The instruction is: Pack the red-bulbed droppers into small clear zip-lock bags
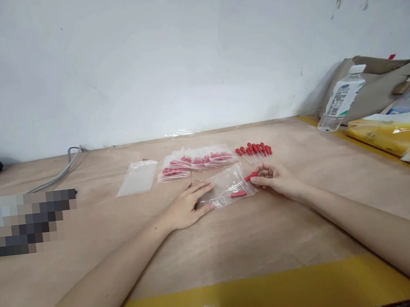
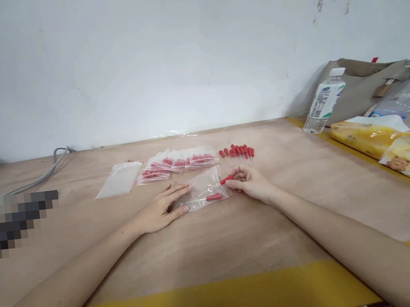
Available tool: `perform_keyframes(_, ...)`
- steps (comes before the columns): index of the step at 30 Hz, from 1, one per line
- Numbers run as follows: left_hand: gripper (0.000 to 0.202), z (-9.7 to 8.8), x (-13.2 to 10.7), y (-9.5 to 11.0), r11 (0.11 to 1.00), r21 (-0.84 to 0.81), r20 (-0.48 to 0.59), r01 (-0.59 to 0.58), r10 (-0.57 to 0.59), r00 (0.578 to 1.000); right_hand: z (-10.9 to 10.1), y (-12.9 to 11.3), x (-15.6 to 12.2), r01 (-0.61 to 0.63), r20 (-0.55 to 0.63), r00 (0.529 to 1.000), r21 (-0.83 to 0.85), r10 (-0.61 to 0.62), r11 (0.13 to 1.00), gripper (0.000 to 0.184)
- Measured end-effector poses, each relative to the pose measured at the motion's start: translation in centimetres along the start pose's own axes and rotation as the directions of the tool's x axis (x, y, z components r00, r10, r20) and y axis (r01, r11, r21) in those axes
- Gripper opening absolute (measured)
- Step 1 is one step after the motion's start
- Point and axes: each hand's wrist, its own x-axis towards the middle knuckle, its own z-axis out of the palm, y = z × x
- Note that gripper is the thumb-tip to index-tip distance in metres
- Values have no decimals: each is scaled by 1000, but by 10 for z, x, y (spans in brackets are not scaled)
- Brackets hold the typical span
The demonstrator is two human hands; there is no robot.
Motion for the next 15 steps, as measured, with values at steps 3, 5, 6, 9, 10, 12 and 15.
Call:
perform_keyframes(3,51,0,0,1,1000,7,13,-12,12,1000,-2,4,4,76,32,997,-211,-71,974,30)
perform_keyframes(5,50,0,0,1,1000,11,21,-6,5,1000,-5,5,7,105,40,994,-320,-97,942,31)
perform_keyframes(6,48,0,0,2,1000,13,24,-2,1,1000,-7,5,9,109,32,994,-359,-104,927,32)
perform_keyframes(9,45,0,0,3,1000,20,28,0,-1,1000,-12,4,11,114,18,993,-408,-117,906,35)
perform_keyframes(10,45,-1,0,3,1000,22,30,-2,1,1000,-12,3,11,120,32,993,-403,-117,907,36)
perform_keyframes(12,44,-1,0,3,1000,23,35,-7,6,999,-11,1,10,135,72,991,-363,-117,922,37)
perform_keyframes(15,44,-1,1,3,1000,17,34,-8,7,999,-5,0,8,170,75,985,-291,-155,941,36)
